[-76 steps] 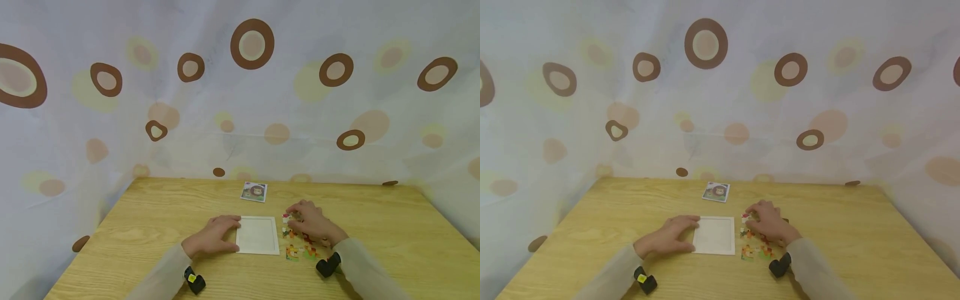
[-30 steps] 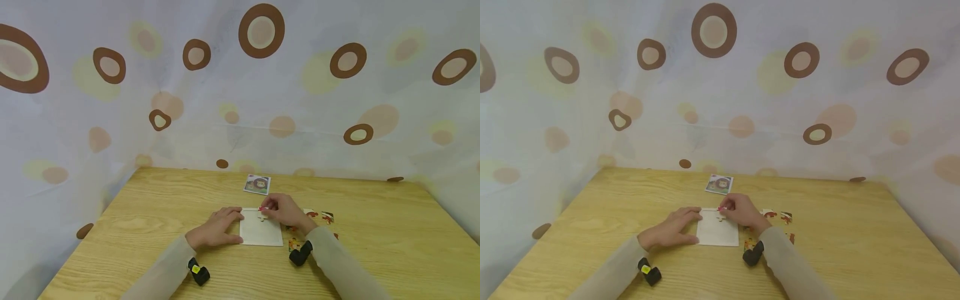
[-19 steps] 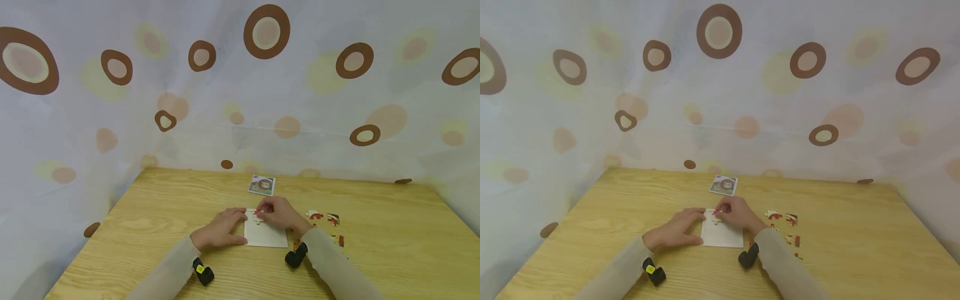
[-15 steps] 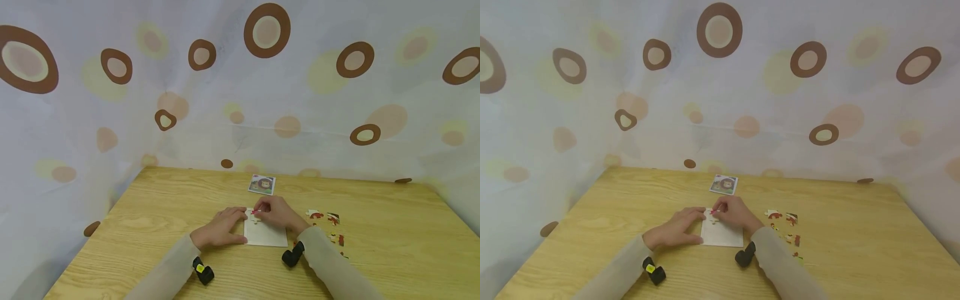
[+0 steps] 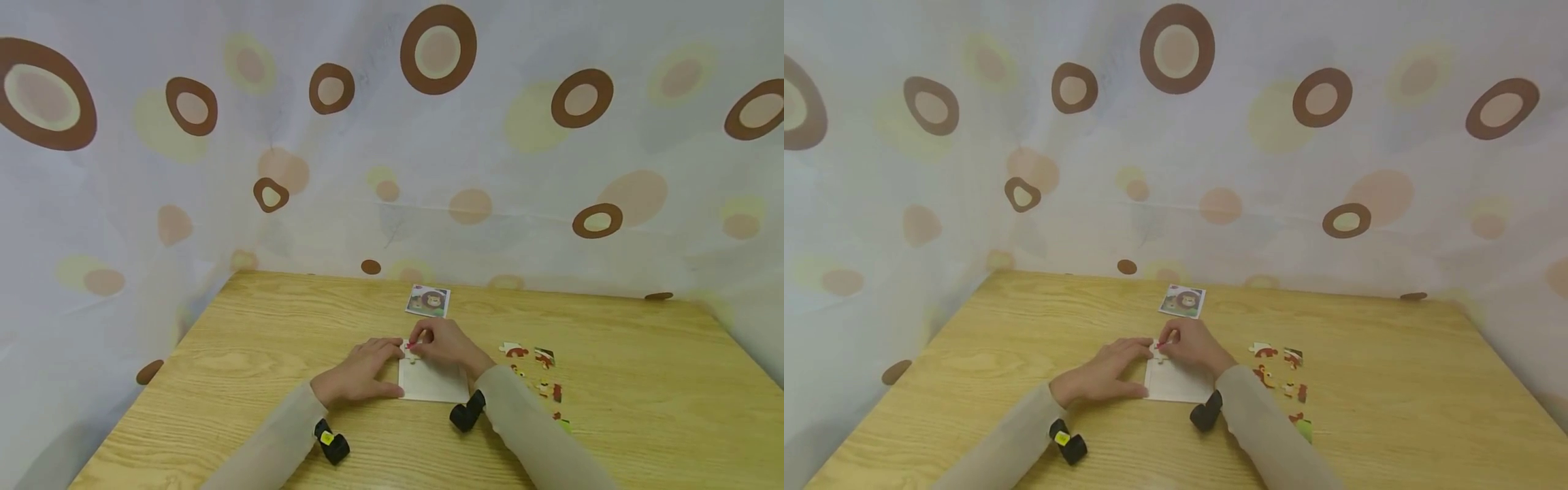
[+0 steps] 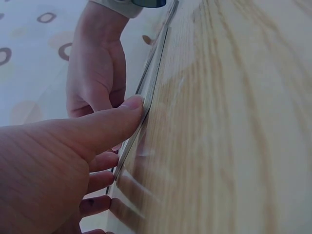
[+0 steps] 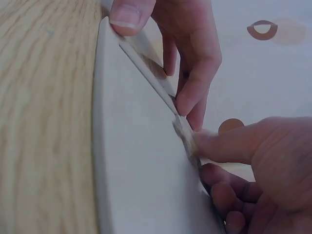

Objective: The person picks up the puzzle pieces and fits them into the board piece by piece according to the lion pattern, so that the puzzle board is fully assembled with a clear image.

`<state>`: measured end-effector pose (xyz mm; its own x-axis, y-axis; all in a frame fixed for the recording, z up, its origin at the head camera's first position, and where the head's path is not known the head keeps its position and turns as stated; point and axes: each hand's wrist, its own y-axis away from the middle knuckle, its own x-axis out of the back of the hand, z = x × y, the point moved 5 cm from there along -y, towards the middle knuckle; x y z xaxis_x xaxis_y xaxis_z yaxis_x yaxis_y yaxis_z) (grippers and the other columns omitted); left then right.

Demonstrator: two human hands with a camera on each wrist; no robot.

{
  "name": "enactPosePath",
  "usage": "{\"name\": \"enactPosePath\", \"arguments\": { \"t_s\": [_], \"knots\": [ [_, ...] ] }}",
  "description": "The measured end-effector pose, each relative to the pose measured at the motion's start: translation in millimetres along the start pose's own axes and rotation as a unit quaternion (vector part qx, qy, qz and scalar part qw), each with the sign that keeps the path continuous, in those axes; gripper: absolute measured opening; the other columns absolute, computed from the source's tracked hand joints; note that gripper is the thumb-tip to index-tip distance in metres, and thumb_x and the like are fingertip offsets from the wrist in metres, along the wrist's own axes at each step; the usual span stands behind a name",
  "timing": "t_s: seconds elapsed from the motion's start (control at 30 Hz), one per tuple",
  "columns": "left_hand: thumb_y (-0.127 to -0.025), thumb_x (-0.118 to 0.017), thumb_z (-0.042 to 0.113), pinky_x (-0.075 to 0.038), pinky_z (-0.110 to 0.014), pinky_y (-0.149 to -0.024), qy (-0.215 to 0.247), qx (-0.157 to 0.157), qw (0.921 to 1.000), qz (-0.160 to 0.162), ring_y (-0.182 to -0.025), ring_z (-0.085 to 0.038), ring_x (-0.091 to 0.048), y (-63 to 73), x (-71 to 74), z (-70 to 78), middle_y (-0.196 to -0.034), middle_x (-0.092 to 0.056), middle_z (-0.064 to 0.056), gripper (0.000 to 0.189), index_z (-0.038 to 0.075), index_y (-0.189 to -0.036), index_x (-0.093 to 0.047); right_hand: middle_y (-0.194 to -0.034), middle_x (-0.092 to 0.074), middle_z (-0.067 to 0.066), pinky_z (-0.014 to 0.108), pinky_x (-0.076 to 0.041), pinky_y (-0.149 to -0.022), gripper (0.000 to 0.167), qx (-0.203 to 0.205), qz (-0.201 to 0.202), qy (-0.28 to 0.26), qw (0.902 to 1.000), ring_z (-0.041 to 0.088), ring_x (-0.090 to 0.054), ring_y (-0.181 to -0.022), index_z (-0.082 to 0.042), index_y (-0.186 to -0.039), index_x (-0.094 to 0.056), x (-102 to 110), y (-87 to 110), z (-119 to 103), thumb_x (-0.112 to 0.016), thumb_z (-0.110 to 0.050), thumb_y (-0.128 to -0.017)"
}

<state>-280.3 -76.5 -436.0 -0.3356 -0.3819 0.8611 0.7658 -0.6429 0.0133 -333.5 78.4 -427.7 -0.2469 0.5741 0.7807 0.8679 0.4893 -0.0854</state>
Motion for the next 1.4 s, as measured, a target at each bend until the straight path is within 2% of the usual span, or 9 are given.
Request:
{"name": "enactPosePath", "arguments": {
  "t_s": [0.37, 0.53, 0.73, 0.97, 1.1, 1.4],
  "knots": [
    [-0.089, -0.068, 0.040, -0.025, -0.058, -0.109, -0.004, -0.001, 1.0000, -0.001, -0.141, -0.032, -0.030, 0.3, -0.5, -0.1, -0.153, -0.035, -0.009, 0.055, 0.011, -0.133, -0.049, -0.063, -0.056, -0.003, 0.020, -0.035, -0.055, 0.003, 0.016, 0.019, 0.010, 0.9996, 0.007, -0.044, -0.058, -0.009, -0.085, -0.073, -2.6, -0.8, 0.0, -0.073, -0.009, -0.082],
    [-0.089, -0.067, 0.041, -0.025, -0.057, -0.109, -0.009, -0.003, 1.0000, 0.000, -0.141, -0.031, -0.030, -0.7, -0.5, 0.3, -0.153, -0.035, -0.010, 0.056, 0.011, -0.133, -0.049, -0.065, -0.056, -0.002, 0.021, -0.037, -0.057, 0.004, 0.006, 0.032, 0.015, 0.9994, 0.007, -0.046, -0.060, -0.009, -0.086, -0.070, -0.9, -0.3, 0.4, -0.073, -0.011, -0.083],
    [-0.089, -0.067, 0.041, -0.025, -0.057, -0.110, -0.013, 0.001, 0.9999, 0.001, -0.141, -0.031, -0.029, -1.5, -1.6, -0.2, -0.153, -0.034, -0.009, 0.059, 0.011, -0.137, -0.048, -0.075, -0.060, -0.001, 0.025, -0.041, -0.063, 0.007, -0.001, 0.032, -0.005, 0.9995, 0.009, -0.049, -0.067, -0.009, -0.092, -0.069, 4.6, 4.4, 3.7, -0.062, -0.011, -0.092],
    [-0.091, -0.064, 0.044, -0.022, -0.058, -0.112, -0.027, 0.004, 0.9995, -0.013, -0.143, -0.035, -0.026, 0.4, -1.7, 1.3, -0.155, -0.030, -0.009, 0.065, 0.016, -0.145, -0.042, -0.076, -0.061, 0.002, 0.025, -0.042, -0.056, 0.018, 0.012, 0.008, -0.074, 0.9972, 0.013, -0.052, -0.063, -0.005, -0.108, -0.064, 18.2, 22.6, 13.0, -0.052, -0.014, -0.099],
    [-0.092, -0.061, 0.045, -0.022, -0.057, -0.112, -0.041, 0.003, 0.9990, -0.020, -0.143, -0.035, -0.025, 0.0, -2.2, 2.0, -0.157, -0.028, -0.009, 0.065, 0.016, -0.147, -0.041, -0.080, -0.063, 0.004, 0.026, -0.044, -0.056, 0.020, 0.005, 0.021, -0.084, 0.9962, 0.016, -0.055, -0.065, -0.003, -0.115, -0.059, 30.5, 36.4, 21.3, -0.052, -0.014, -0.099],
    [-0.092, -0.062, 0.044, -0.020, -0.058, -0.112, -0.033, -0.002, 0.9993, -0.017, -0.144, -0.036, -0.023, 1.5, -3.0, 3.6, -0.157, -0.027, -0.009, 0.066, 0.014, -0.147, -0.041, -0.084, -0.063, 0.011, 0.026, -0.045, -0.059, 0.020, -0.003, 0.056, -0.083, 0.9949, 0.020, -0.055, -0.065, 0.001, -0.113, -0.059, 67.1, 66.8, 40.4, -0.052, -0.012, -0.100]
  ]
}}
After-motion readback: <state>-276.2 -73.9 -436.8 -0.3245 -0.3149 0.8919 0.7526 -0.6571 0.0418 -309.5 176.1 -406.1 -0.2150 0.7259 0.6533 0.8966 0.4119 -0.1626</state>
